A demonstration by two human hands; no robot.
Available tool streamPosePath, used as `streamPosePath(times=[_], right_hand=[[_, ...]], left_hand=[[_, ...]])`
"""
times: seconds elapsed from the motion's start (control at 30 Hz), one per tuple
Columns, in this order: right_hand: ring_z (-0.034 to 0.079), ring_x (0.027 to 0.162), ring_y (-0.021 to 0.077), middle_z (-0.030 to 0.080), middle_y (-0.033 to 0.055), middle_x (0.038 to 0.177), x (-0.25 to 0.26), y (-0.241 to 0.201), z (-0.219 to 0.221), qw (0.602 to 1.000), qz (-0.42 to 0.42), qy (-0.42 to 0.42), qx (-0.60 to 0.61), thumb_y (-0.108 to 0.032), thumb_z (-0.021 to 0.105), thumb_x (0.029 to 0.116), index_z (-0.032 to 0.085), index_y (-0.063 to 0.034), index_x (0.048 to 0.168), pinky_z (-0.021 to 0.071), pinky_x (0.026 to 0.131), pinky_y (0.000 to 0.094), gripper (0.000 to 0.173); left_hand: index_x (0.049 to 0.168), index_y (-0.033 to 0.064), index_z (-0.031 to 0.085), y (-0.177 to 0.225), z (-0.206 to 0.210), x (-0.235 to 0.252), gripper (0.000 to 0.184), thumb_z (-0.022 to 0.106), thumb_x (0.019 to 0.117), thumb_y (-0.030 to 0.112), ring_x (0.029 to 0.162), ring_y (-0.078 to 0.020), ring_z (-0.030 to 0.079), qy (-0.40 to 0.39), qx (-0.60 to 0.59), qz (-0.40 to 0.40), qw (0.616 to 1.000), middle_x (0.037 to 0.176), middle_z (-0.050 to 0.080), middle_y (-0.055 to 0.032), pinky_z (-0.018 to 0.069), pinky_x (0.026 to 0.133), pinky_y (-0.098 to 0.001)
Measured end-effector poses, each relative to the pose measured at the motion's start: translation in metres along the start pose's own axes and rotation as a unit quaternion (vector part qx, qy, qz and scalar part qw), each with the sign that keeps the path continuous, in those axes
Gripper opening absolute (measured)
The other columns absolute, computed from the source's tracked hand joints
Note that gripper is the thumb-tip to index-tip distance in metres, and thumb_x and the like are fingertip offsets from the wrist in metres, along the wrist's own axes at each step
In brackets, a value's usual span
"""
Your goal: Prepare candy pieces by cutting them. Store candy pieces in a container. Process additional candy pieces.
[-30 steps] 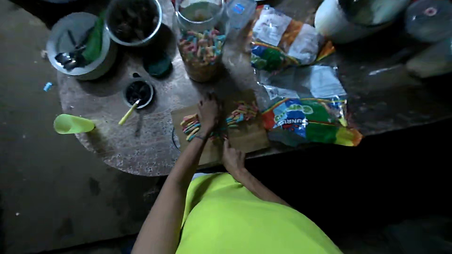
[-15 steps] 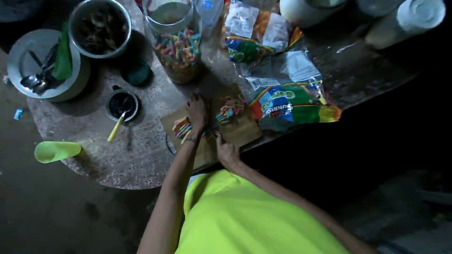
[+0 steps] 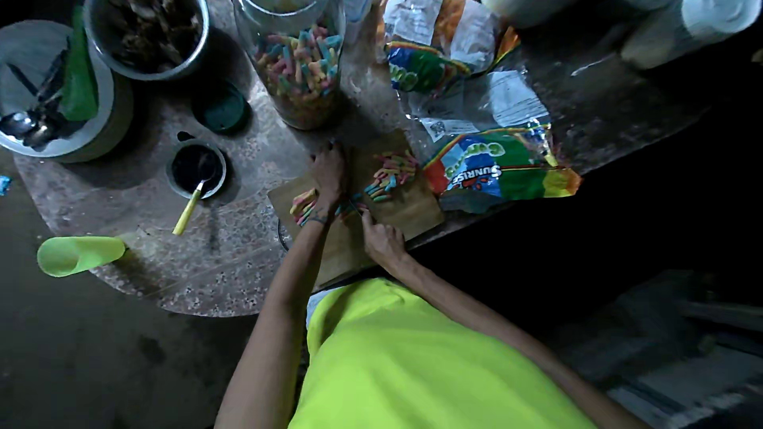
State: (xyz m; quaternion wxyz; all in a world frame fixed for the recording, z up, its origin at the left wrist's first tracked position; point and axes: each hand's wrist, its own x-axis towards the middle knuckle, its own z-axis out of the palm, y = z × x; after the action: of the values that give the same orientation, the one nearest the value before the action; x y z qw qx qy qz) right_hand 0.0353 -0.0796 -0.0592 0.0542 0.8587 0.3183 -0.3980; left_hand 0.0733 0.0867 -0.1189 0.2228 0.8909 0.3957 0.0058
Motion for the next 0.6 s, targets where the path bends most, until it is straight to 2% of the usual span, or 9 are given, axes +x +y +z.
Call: streamPosePath(times=[0.07,0.13,0.2,0.3,0.37,0.4,0.53,0.6], right_hand=[[0.067,0.111,0.0456,0.070,0.0263,0.112,-0.003,0.000,0.005,1.000,0.008,-0.003,0.001,-0.010,0.041,0.1083,0.031,-0.0058,0.158,0.0502,0.094,0.0589,0.051],[0.067,0.110,0.0457,0.070,0.0261,0.112,0.000,-0.006,0.006,1.000,0.011,-0.001,-0.003,-0.008,0.042,0.1078,0.028,-0.0063,0.161,0.0504,0.092,0.0583,0.055],[0.068,0.106,0.0464,0.071,0.0258,0.109,0.006,-0.013,0.006,1.000,0.009,0.013,0.005,-0.007,0.046,0.1070,0.026,-0.0067,0.162,0.0514,0.089,0.0587,0.058],[0.068,0.107,0.0457,0.071,0.0250,0.108,0.007,-0.014,0.001,0.999,0.015,0.027,0.027,-0.011,0.047,0.1072,0.034,-0.0085,0.158,0.0517,0.089,0.0590,0.052],[0.069,0.105,0.0450,0.071,0.0249,0.106,-0.001,-0.010,0.008,0.998,0.018,0.044,0.038,-0.013,0.044,0.1081,0.041,-0.0057,0.152,0.0528,0.088,0.0585,0.045],[0.069,0.107,0.0454,0.071,0.0256,0.107,-0.002,-0.010,0.009,0.998,0.021,0.044,0.033,-0.012,0.043,0.1083,0.041,-0.0040,0.152,0.0523,0.089,0.0584,0.044],[0.069,0.106,0.0448,0.071,0.0253,0.109,0.001,-0.021,0.011,0.999,0.018,0.033,-0.005,-0.006,0.044,0.1071,0.030,-0.0048,0.159,0.0515,0.089,0.0574,0.054],[0.068,0.108,0.0452,0.071,0.0254,0.111,0.004,-0.020,0.009,0.999,0.016,0.035,0.003,-0.007,0.044,0.1072,0.030,-0.0066,0.159,0.0505,0.091,0.0580,0.054]], left_hand=[[0.126,0.0087,0.069,0.000,0.004,-0.003,0.041,0.048,0.1061,0.037,0.125,-0.0367,0.059,0.012,0.005,0.001,1.000,0.129,0.066,-0.0167,0.0380,0.106,-0.0606],[0.124,0.0086,0.071,-0.003,0.005,-0.003,0.042,0.049,0.1057,0.040,0.123,-0.0363,0.061,0.037,0.016,0.016,0.999,0.126,0.067,-0.0163,0.0363,0.107,-0.0620],[0.123,0.0094,0.071,-0.006,0.003,0.000,0.037,0.050,0.1051,0.034,0.121,-0.0343,0.063,0.034,0.020,0.029,0.999,0.124,0.069,-0.0148,0.0300,0.112,-0.0626],[0.121,0.0097,0.072,-0.004,-0.002,0.008,0.039,0.046,0.1068,0.035,0.121,-0.0329,0.064,0.012,0.023,0.035,0.999,0.125,0.070,-0.0133,0.0228,0.118,-0.0639],[0.124,0.0097,0.070,0.002,0.000,0.004,0.039,0.046,0.1070,0.035,0.123,-0.0344,0.062,-0.008,0.021,0.029,0.999,0.129,0.068,-0.0146,0.0220,0.118,-0.0657],[0.127,0.0105,0.068,0.004,-0.001,0.003,0.041,0.045,0.1075,0.038,0.127,-0.0353,0.059,-0.015,0.018,0.026,0.999,0.133,0.065,-0.0153,0.0221,0.118,-0.0668],[0.128,0.0098,0.068,0.000,-0.009,0.001,0.041,0.046,0.1073,0.037,0.130,-0.0347,0.058,-0.028,-0.001,0.031,0.999,0.135,0.065,-0.0155,0.0185,0.119,-0.0666],[0.126,0.0086,0.070,-0.005,-0.016,0.002,0.040,0.045,0.1073,0.033,0.126,-0.0351,0.061,-0.022,0.006,0.054,0.998,0.130,0.068,-0.0157,0.0231,0.117,-0.0645]])
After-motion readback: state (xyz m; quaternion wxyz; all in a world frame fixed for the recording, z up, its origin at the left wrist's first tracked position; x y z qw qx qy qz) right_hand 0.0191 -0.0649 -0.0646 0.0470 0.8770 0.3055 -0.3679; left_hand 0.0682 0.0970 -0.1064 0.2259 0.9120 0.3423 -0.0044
